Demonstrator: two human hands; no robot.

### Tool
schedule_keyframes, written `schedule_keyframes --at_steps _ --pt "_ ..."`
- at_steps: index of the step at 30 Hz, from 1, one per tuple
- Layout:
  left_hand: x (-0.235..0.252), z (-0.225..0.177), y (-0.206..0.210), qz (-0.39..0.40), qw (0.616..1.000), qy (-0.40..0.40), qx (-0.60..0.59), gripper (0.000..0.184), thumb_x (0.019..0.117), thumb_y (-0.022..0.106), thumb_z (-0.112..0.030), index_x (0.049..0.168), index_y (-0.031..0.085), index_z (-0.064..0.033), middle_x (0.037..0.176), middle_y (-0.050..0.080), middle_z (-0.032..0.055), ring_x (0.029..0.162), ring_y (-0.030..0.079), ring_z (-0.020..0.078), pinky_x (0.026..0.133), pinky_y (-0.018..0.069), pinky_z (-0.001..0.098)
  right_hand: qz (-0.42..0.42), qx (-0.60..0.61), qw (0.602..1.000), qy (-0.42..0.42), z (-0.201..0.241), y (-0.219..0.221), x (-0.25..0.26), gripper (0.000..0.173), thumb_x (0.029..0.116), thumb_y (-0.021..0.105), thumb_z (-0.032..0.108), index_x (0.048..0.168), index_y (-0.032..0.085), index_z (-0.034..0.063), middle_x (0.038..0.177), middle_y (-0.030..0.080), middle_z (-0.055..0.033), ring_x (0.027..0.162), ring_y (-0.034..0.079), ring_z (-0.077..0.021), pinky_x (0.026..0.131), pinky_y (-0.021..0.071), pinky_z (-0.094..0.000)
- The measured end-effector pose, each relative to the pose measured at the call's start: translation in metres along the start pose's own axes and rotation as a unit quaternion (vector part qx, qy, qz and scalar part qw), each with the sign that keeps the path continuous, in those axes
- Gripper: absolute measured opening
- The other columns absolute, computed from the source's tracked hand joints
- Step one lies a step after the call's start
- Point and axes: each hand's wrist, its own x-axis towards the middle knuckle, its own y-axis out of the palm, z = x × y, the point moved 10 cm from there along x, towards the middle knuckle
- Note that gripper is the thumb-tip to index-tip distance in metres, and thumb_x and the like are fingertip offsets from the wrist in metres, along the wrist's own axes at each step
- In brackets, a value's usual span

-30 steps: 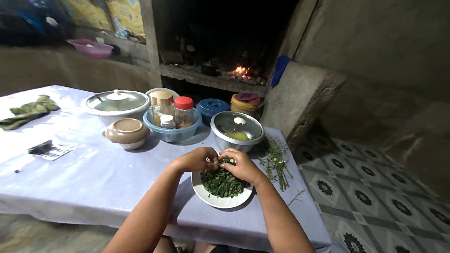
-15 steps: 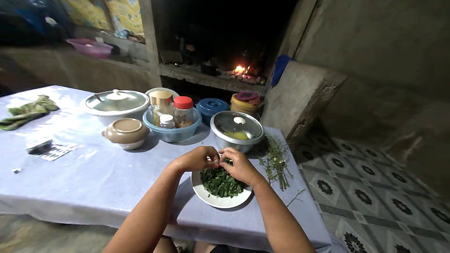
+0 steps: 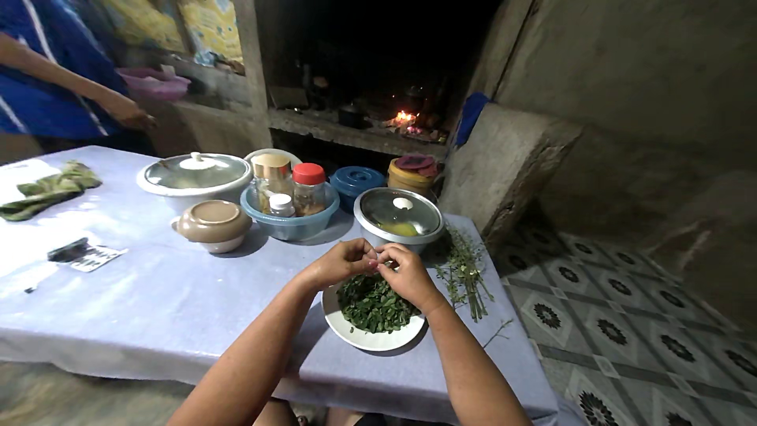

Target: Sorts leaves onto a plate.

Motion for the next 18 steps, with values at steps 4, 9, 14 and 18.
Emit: schedule_keyframes --at_steps 4,9,14,18 --pt "0.001 0.000 -0.004 -0.010 1.000 0.014 0.020 0.008 0.0986 0.065 -0.012 0.100 0.064 -0.0041 0.088 0.070 0.0020 0.084 0.069 0.0107 0.083 0.0581 0.0308 0.011 0.019 1.000 0.018 -0.002 0.000 0.000 0.016 0.0967 0.065 0.012 0.099 0.072 -0.0012 0.126 0.067 -0.0141 0.110 0.068 -0.0160 0.094 0.0571 -0.0294" --pt "0.000 0.000 -0.012 -0.016 0.999 0.025 0.037 0.007 0.0979 0.065 -0.013 0.098 0.064 -0.0058 0.087 0.069 0.0019 0.082 0.067 0.0104 0.081 0.0570 0.0308 0.045 0.043 0.997 0.045 -0.005 -0.006 0.000 0.014 0.0968 0.066 0.011 0.100 0.072 -0.0015 0.129 0.066 -0.0141 0.109 0.068 -0.0170 0.092 0.0579 -0.0317" --pt "0.001 0.003 -0.018 -0.027 0.999 0.025 0.025 0.006 0.0979 0.066 -0.012 0.098 0.064 -0.0062 0.086 0.070 0.0017 0.082 0.069 0.0107 0.081 0.0576 0.0300 0.043 0.059 0.996 0.054 -0.009 -0.018 0.000 0.012 0.0963 0.067 0.010 0.099 0.071 -0.0015 0.128 0.067 -0.0135 0.107 0.068 -0.0162 0.092 0.0574 -0.0315" --pt "0.000 0.003 -0.026 -0.050 0.998 0.026 0.034 0.007 0.0987 0.065 -0.011 0.099 0.064 -0.0043 0.087 0.071 0.0037 0.082 0.070 0.0123 0.081 0.0587 0.0319 0.026 0.059 0.996 0.062 -0.011 -0.027 -0.001 0.011 0.0964 0.068 0.010 0.098 0.071 -0.0010 0.126 0.067 -0.0128 0.104 0.068 -0.0156 0.089 0.0578 -0.0306"
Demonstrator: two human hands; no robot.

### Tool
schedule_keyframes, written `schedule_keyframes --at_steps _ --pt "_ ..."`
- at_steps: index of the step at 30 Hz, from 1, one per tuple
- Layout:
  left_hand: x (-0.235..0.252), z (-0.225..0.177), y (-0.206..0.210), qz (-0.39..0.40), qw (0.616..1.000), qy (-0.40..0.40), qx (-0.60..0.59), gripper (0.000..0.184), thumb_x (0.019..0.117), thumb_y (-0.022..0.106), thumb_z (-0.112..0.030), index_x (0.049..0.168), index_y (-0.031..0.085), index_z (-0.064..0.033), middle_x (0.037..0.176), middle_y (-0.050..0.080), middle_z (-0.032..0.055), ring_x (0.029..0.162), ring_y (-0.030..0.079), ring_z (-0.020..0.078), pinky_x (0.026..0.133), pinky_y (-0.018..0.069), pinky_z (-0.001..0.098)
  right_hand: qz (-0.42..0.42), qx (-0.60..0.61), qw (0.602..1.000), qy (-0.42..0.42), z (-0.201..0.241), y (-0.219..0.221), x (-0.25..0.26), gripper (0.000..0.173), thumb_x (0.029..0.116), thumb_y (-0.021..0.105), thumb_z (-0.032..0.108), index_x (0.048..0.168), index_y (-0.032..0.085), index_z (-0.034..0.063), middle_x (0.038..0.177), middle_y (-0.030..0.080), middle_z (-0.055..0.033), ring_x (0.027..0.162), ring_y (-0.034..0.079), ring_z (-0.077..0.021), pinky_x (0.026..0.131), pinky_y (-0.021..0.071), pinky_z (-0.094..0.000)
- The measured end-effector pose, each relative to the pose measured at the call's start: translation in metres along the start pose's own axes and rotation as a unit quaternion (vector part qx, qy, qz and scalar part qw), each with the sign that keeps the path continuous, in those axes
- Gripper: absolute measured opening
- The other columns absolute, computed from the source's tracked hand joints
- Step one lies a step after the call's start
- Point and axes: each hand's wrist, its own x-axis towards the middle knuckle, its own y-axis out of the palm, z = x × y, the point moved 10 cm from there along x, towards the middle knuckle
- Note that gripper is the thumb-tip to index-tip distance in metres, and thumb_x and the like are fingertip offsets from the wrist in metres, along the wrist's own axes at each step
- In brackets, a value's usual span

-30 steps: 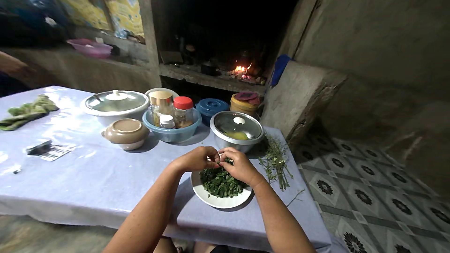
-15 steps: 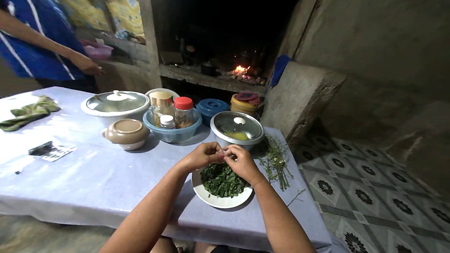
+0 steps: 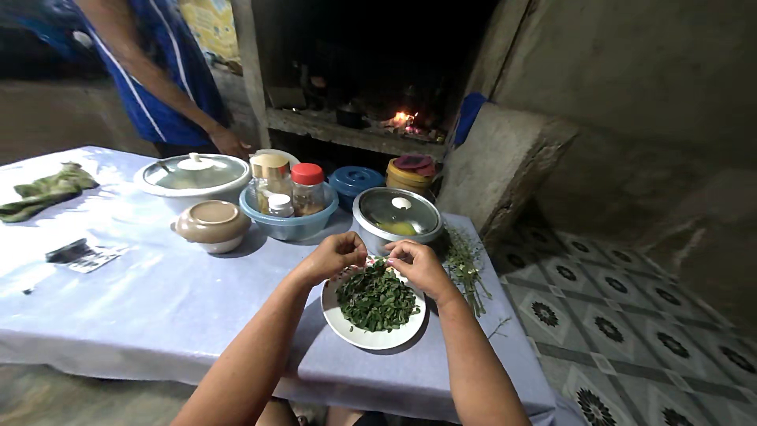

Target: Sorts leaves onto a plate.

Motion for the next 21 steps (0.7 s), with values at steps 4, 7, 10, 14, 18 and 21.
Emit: schedule_keyframes --at_steps 4,7,10,14,18,21 --pt "0.000 -0.001 0.005 0.020 0.999 -0.010 0.040 0.009 0.0971 0.069 -0.014 0.100 0.066 -0.0057 0.088 0.071 0.0019 0.080 0.068 0.0096 0.077 0.0574 0.0287 -0.013 0.015 1.000 -0.007 0.000 -0.004 0.000 0.010 0.0954 0.069 0.009 0.097 0.072 -0.0009 0.124 0.068 -0.0125 0.102 0.068 -0.0156 0.088 0.0582 -0.0305" --pt "0.000 -0.001 0.011 0.029 0.996 -0.011 0.089 0.019 0.0949 0.073 -0.021 0.110 0.071 -0.0091 0.101 0.071 0.0018 0.086 0.067 0.0099 0.078 0.0565 0.0301 -0.018 0.028 0.999 -0.010 0.000 -0.002 0.000 0.011 0.0952 0.069 0.009 0.098 0.071 -0.0019 0.123 0.068 -0.0138 0.104 0.068 -0.0167 0.090 0.0578 -0.0320" --pt "0.002 -0.001 0.012 0.015 0.996 -0.005 0.091 0.024 0.0939 0.074 -0.023 0.114 0.072 -0.0099 0.120 0.070 0.0027 0.105 0.067 0.0150 0.092 0.0558 0.0364 -0.019 0.032 0.999 -0.009 -0.001 0.002 0.001 0.012 0.0957 0.069 0.010 0.099 0.071 -0.0018 0.123 0.068 -0.0133 0.100 0.068 -0.0160 0.088 0.0581 -0.0317" --pt "0.001 -0.010 0.005 -0.049 0.995 0.035 0.075 0.019 0.0981 0.068 -0.020 0.109 0.070 -0.0056 0.127 0.066 0.0071 0.107 0.067 0.0167 0.092 0.0570 0.0366 -0.001 -0.013 1.000 0.000 0.000 0.010 0.002 0.013 0.0968 0.067 0.010 0.100 0.071 -0.0016 0.126 0.066 -0.0140 0.104 0.068 -0.0161 0.090 0.0575 -0.0306" --pt "0.000 -0.018 0.000 -0.075 0.983 0.084 0.145 0.017 0.0970 0.069 -0.023 0.101 0.074 -0.0069 0.116 0.068 0.0071 0.102 0.066 0.0163 0.087 0.0557 0.0376 0.016 -0.095 0.995 -0.016 0.001 0.019 0.003 0.018 0.0990 0.064 0.015 0.104 0.072 -0.0009 0.131 0.065 -0.0148 0.112 0.067 -0.0185 0.095 0.0566 -0.0323" --pt "0.001 -0.011 0.010 -0.026 0.982 0.059 0.177 0.018 0.0958 0.071 -0.027 0.099 0.076 -0.0104 0.099 0.070 0.0029 0.084 0.065 0.0105 0.077 0.0562 0.0317 0.026 -0.124 0.992 -0.022 0.003 0.024 0.003 0.020 0.0996 0.063 0.017 0.105 0.073 0.0003 0.133 0.065 -0.0134 0.114 0.066 -0.0179 0.098 0.0546 -0.0322"
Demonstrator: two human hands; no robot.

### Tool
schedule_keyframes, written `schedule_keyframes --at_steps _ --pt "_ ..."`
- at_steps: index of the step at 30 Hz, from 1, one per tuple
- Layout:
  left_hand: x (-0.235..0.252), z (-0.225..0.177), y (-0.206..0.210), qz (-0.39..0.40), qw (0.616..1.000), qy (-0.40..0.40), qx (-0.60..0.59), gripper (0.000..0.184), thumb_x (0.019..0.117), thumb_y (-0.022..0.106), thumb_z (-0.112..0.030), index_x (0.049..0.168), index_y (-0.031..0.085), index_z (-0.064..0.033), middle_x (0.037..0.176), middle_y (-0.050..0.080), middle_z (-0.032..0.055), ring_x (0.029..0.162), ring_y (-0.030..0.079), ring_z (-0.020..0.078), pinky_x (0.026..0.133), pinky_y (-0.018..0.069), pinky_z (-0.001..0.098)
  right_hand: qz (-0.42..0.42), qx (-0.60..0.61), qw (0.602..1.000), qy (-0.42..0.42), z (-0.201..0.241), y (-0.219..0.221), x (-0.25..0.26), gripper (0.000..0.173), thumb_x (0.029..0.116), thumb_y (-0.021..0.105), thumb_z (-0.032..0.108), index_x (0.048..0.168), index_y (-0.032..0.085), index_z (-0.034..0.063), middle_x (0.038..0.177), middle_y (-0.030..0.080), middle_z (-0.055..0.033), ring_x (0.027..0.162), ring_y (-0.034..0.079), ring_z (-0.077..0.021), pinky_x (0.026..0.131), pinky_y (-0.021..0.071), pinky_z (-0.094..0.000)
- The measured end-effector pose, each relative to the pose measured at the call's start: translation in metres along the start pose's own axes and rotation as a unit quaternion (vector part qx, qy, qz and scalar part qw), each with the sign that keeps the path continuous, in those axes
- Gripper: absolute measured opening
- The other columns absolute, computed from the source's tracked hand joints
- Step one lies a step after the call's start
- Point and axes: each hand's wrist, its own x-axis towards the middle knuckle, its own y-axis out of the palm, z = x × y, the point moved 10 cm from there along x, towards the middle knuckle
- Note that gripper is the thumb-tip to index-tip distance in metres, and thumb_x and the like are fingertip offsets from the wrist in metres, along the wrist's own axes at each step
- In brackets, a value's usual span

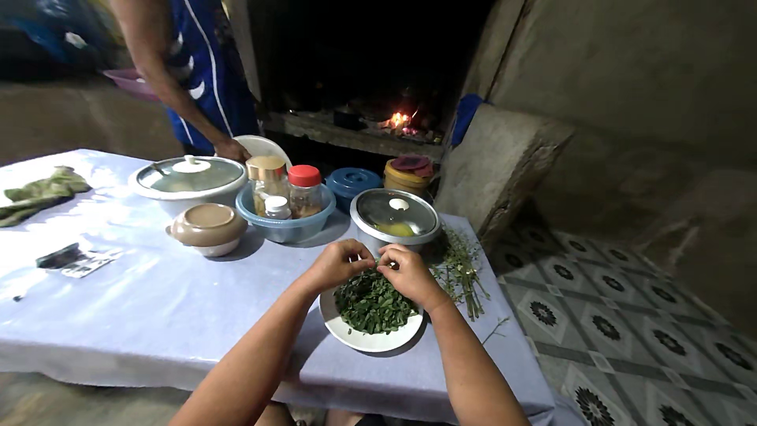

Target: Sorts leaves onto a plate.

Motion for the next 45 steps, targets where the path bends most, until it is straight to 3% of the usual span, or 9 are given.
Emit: schedule_keyframes --at_steps 6,10,17,20,23,28,32,45 --pt "-0.001 0.002 0.010 0.057 0.998 -0.028 0.008 0.019 0.0951 0.073 -0.030 0.098 0.075 -0.0111 0.089 0.069 -0.0020 0.074 0.061 0.0036 0.070 0.0523 0.0254 0.012 -0.049 0.998 -0.028 0.008 0.005 -0.001 0.020 0.0995 0.061 0.016 0.105 0.072 0.0016 0.136 0.064 -0.0119 0.122 0.063 -0.0179 0.104 0.0515 -0.0342" --pt "-0.002 0.004 0.015 0.086 0.996 -0.031 0.004 0.020 0.0944 0.074 -0.029 0.099 0.075 -0.0094 0.093 0.070 0.0000 0.079 0.063 0.0053 0.076 0.0544 0.0275 0.004 -0.085 0.995 -0.046 0.016 0.005 -0.003 0.019 0.0988 0.062 0.015 0.105 0.073 0.0013 0.136 0.063 -0.0122 0.122 0.063 -0.0202 0.105 0.0519 -0.0370" --pt "-0.004 0.002 0.018 0.106 0.994 -0.025 0.006 0.022 0.0955 0.072 -0.026 0.100 0.071 -0.0036 0.086 0.067 0.0041 0.075 0.061 0.0093 0.074 0.0530 0.0324 -0.048 -0.073 0.991 -0.105 0.030 0.002 -0.007 0.017 0.0982 0.063 0.015 0.104 0.073 0.0024 0.133 0.065 -0.0123 0.119 0.066 -0.0197 0.101 0.0547 -0.0360" --pt "-0.003 -0.003 0.013 0.077 0.995 -0.025 -0.055 0.018 0.0955 0.071 -0.018 0.103 0.071 -0.0022 0.090 0.068 0.0043 0.078 0.062 0.0081 0.076 0.0542 0.0299 -0.109 0.003 0.989 -0.096 0.025 -0.006 -0.007 0.032 0.0950 0.072 0.024 0.116 0.069 -0.0007 0.129 0.066 -0.0153 0.110 0.068 -0.0203 0.094 0.0585 -0.0341" --pt "-0.002 -0.007 0.006 0.044 0.986 -0.017 -0.162 0.012 0.0946 0.070 -0.011 0.103 0.070 -0.0028 0.099 0.068 0.0031 0.087 0.064 0.0077 0.080 0.0550 0.0280 -0.114 0.087 0.988 -0.054 0.016 -0.007 -0.006 0.049 0.0874 0.082 0.027 0.124 0.066 -0.0021 0.132 0.063 -0.0178 0.111 0.068 -0.0212 0.091 0.0605 -0.0336" --pt "0.000 -0.008 0.005 0.026 0.975 0.002 -0.222 0.006 0.0927 0.069 -0.007 0.097 0.071 -0.0031 0.119 0.065 0.0060 0.105 0.063 0.0116 0.088 0.0556 0.0300 -0.099 0.207 0.973 -0.021 0.008 -0.002 -0.006 0.031 0.0866 0.081 0.014 0.109 0.070 -0.0042 0.132 0.063 -0.0182 0.113 0.068 -0.0192 0.093 0.0603 -0.0318" --pt "0.001 -0.008 0.009 0.029 0.967 0.018 -0.251 0.005 0.0926 0.069 -0.007 0.095 0.072 -0.0037 0.121 0.066 0.0061 0.111 0.062 0.0129 0.094 0.0532 0.0318 -0.098 0.253 0.963 -0.005 0.000 -0.002 -0.006 0.026 0.0855 0.082 0.012 0.104 0.072 -0.0037 0.128 0.066 -0.0167 0.112 0.067 -0.0202 0.095 0.0586 -0.0340" --pt "0.003 -0.005 0.012 0.027 0.952 0.007 -0.306 0.007 0.0926 0.070 -0.011 0.097 0.072 -0.0054 0.119 0.069 0.0066 0.106 0.066 0.0147 0.091 0.0560 0.0329 -0.057 0.319 0.945 0.051 -0.006 0.001 -0.006 0.016 0.0910 0.071 0.002 0.105 0.071 -0.0071 0.129 0.064 -0.0179 0.106 0.068 -0.0194 0.090 0.0598 -0.0333"
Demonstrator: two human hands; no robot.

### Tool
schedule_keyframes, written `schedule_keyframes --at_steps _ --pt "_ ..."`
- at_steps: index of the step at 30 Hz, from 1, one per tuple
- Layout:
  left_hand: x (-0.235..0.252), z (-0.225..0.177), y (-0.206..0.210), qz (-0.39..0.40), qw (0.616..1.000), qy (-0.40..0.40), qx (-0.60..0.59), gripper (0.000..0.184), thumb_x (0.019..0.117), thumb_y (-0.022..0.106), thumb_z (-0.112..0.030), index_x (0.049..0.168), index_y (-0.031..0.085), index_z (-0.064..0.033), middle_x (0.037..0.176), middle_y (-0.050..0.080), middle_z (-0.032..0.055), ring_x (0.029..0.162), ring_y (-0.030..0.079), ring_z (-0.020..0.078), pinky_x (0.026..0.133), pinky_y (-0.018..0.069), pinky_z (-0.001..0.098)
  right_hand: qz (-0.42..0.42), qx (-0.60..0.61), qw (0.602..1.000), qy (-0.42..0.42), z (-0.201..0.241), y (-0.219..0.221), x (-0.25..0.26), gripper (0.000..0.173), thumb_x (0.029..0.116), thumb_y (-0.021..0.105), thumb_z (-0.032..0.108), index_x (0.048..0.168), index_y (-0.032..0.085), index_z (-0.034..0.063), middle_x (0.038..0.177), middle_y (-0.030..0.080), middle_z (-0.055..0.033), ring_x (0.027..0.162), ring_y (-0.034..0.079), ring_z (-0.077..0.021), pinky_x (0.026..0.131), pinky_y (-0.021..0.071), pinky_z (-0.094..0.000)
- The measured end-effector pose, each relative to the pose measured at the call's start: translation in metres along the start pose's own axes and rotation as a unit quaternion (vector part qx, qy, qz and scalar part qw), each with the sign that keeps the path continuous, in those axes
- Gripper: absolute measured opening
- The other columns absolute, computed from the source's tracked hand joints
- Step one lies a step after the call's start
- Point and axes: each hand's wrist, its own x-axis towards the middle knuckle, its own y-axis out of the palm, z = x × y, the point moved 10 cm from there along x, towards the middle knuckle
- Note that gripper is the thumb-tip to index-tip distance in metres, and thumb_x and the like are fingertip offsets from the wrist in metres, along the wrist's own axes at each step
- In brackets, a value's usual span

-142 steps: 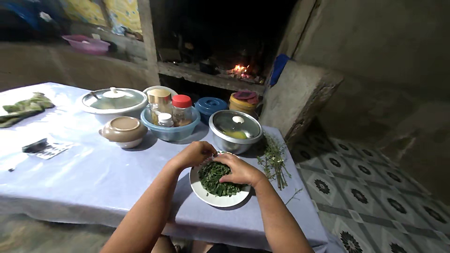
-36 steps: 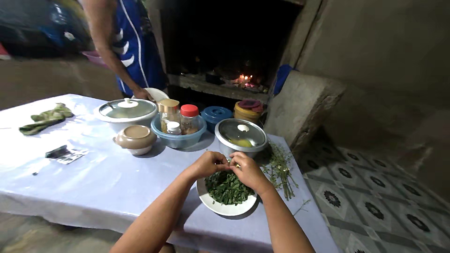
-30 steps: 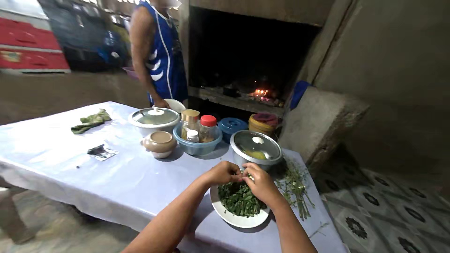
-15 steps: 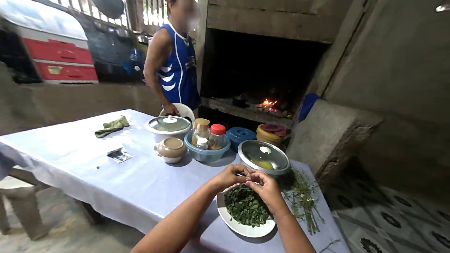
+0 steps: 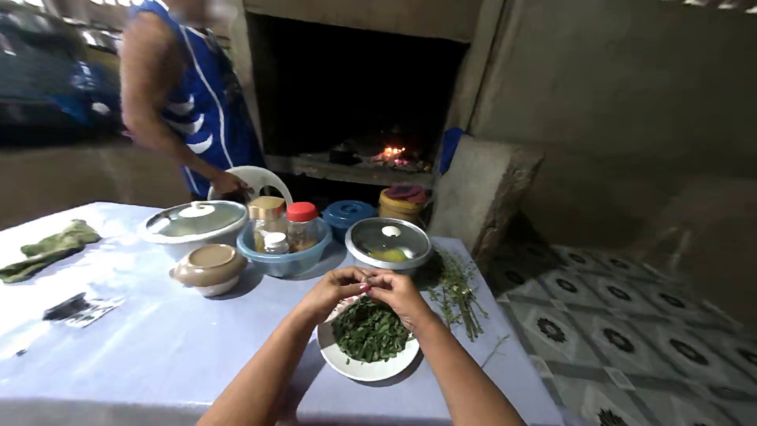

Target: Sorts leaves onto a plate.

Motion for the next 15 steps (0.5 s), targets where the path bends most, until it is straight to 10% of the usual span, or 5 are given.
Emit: schedule_keyframes --at_steps 15 --pt "-0.0014 0.0040 -0.0011 0.004 0.999 0.010 0.040 0.007 0.0908 0.073 -0.016 0.093 0.073 -0.0088 0.121 0.068 0.0061 0.110 0.065 0.0162 0.092 0.0560 0.0330 0.032 -0.035 0.998 -0.031 0.0039 -0.0019 0.0035 0.007 0.0856 0.073 -0.001 0.088 0.069 -0.0069 0.129 0.064 -0.0173 0.116 0.062 -0.0175 0.096 0.0540 -0.0319"
